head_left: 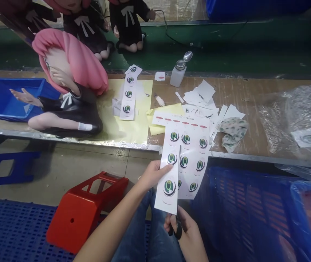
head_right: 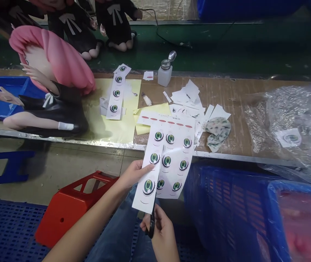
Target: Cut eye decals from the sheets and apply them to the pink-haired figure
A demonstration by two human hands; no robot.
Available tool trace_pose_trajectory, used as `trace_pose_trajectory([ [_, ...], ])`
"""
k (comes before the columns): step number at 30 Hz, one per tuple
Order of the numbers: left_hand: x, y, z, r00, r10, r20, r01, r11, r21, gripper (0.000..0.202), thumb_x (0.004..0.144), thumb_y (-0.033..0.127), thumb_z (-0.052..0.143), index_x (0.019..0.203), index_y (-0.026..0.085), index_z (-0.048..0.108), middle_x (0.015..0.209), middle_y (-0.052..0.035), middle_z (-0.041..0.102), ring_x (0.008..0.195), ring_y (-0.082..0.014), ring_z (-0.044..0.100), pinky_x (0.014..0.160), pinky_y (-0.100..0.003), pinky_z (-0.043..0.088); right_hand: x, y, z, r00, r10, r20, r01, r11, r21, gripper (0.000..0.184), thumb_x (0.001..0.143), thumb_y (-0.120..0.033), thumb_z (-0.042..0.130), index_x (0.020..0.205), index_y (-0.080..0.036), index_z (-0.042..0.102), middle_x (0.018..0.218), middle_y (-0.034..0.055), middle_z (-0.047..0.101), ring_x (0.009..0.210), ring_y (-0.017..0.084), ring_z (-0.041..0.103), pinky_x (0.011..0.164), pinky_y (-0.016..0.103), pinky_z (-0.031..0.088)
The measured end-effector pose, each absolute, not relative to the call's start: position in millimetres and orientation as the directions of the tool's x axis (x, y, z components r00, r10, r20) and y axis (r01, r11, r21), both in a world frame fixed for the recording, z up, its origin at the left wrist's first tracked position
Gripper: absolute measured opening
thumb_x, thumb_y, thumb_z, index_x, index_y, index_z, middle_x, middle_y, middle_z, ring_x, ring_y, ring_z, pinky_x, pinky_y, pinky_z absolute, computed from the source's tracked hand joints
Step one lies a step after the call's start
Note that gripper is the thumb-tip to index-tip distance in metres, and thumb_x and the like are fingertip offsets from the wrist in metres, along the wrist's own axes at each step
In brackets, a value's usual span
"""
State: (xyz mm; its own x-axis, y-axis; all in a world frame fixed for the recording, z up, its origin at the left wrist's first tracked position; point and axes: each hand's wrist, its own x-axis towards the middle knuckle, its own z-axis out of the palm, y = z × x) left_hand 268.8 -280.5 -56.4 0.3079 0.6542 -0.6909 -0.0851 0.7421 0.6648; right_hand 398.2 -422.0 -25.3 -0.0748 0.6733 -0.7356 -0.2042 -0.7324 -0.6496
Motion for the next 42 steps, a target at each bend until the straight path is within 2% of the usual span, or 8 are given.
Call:
trace_pose_trajectory([
  [2, 267, -283, -54, 0.319, 0.653, -0.687, -0.080, 0.741, 0.667, 0.062, 0.060, 0.065, 0.084, 0.086, 0.010, 0.073, 0.082, -0.0117, 0.078, 0.066, -0.0198, 0.070, 0.058, -0.026, 0.051, 402, -412, -20, -0.118, 0.677, -0.727, -0.185, -0.734, -0.654, 0.064, 0.071, -0.077, 0.070, 0.090, -0.016, 0.067, 0.064, 0.0030, 0.057, 0.058, 0.014, 0.051, 0.061, 0.029, 0.050],
  [6, 264, -283, -51, 0.349, 0.644, -0.681, -0.075, 0.743, 0.665, 0.061, 0.060, 0.064, 0.085, 0.086, 0.009, 0.075, 0.082, -0.0106, 0.078, 0.066, -0.0193, 0.070, 0.057, -0.025, 0.052, 409, -406, -18, -0.169, 0.677, -0.716, -0.183, -0.735, -0.653, 0.066, 0.068, -0.081, 0.069, 0.080, -0.016, 0.063, 0.067, 0.0051, 0.058, 0.061, 0.014, 0.051, 0.063, 0.029, 0.047],
  [11, 264, -281, -47, 0.359, 0.641, -0.678, -0.112, 0.751, 0.651, 0.060, 0.058, 0.062, 0.087, 0.084, 0.010, 0.075, 0.080, -0.0091, 0.078, 0.066, -0.0178, 0.070, 0.058, -0.024, 0.051, 416, -408, -26, -0.246, 0.680, -0.691, -0.210, -0.733, -0.647, 0.069, 0.070, -0.082, 0.067, 0.088, -0.016, 0.063, 0.071, 0.0048, 0.059, 0.063, 0.014, 0.050, 0.064, 0.029, 0.041],
  [18, 261, -277, -46, 0.349, 0.633, -0.691, -0.151, 0.766, 0.625, 0.059, 0.059, 0.061, 0.087, 0.085, 0.010, 0.074, 0.076, -0.0082, 0.077, 0.061, -0.0146, 0.067, 0.056, -0.023, 0.051, 421, -409, -30, -0.326, 0.712, -0.622, -0.307, -0.702, -0.642, 0.060, 0.078, -0.077, 0.063, 0.091, -0.019, 0.065, 0.079, 0.0055, 0.061, 0.077, 0.017, 0.054, 0.076, 0.030, 0.044],
  [22, 261, -280, -46, 0.352, 0.626, -0.695, -0.139, 0.770, 0.623, 0.061, 0.058, 0.063, 0.087, 0.085, 0.009, 0.074, 0.077, -0.0093, 0.077, 0.063, -0.0157, 0.068, 0.057, -0.023, 0.052, 419, -412, -42, -0.315, 0.716, -0.623, -0.327, -0.698, -0.637, 0.060, 0.082, -0.073, 0.062, 0.111, -0.021, 0.068, 0.084, 0.0066, 0.066, 0.077, 0.017, 0.056, 0.079, 0.032, 0.048],
  [26, 263, -286, -44, 0.368, 0.604, -0.707, -0.100, 0.782, 0.615, 0.058, 0.060, 0.062, 0.086, 0.082, 0.009, 0.075, 0.077, -0.0098, 0.077, 0.062, -0.0160, 0.069, 0.056, -0.023, 0.052, 420, -412, -52, -0.225, 0.718, -0.659, -0.368, -0.689, -0.625, 0.060, 0.080, -0.069, 0.068, 0.122, -0.027, 0.068, 0.116, 0.0102, 0.069, 0.103, 0.024, 0.062, 0.101, 0.041, 0.048],
  [28, 264, -288, -44, 0.376, 0.594, -0.711, -0.086, 0.787, 0.612, 0.057, 0.061, 0.061, 0.086, 0.084, 0.009, 0.075, 0.079, -0.0102, 0.078, 0.064, -0.0166, 0.069, 0.057, -0.023, 0.053, 423, -410, -54, -0.202, 0.711, -0.673, -0.363, -0.693, -0.623, 0.060, 0.080, -0.068, 0.069, 0.125, -0.028, 0.067, 0.126, 0.0106, 0.067, 0.111, 0.026, 0.062, 0.105, 0.043, 0.046],
  [42, 265, -286, -50, 0.382, 0.603, -0.701, -0.055, 0.772, 0.634, 0.059, 0.066, 0.064, 0.082, 0.090, 0.011, 0.074, 0.085, -0.0101, 0.078, 0.071, -0.0182, 0.071, 0.061, -0.024, 0.053, 414, -394, -42, -0.128, 0.753, -0.646, -0.221, -0.656, -0.721, 0.066, 0.078, -0.071, 0.068, 0.121, -0.020, 0.070, 0.124, 0.0166, 0.069, 0.116, 0.033, 0.064, 0.101, 0.045, 0.053],
])
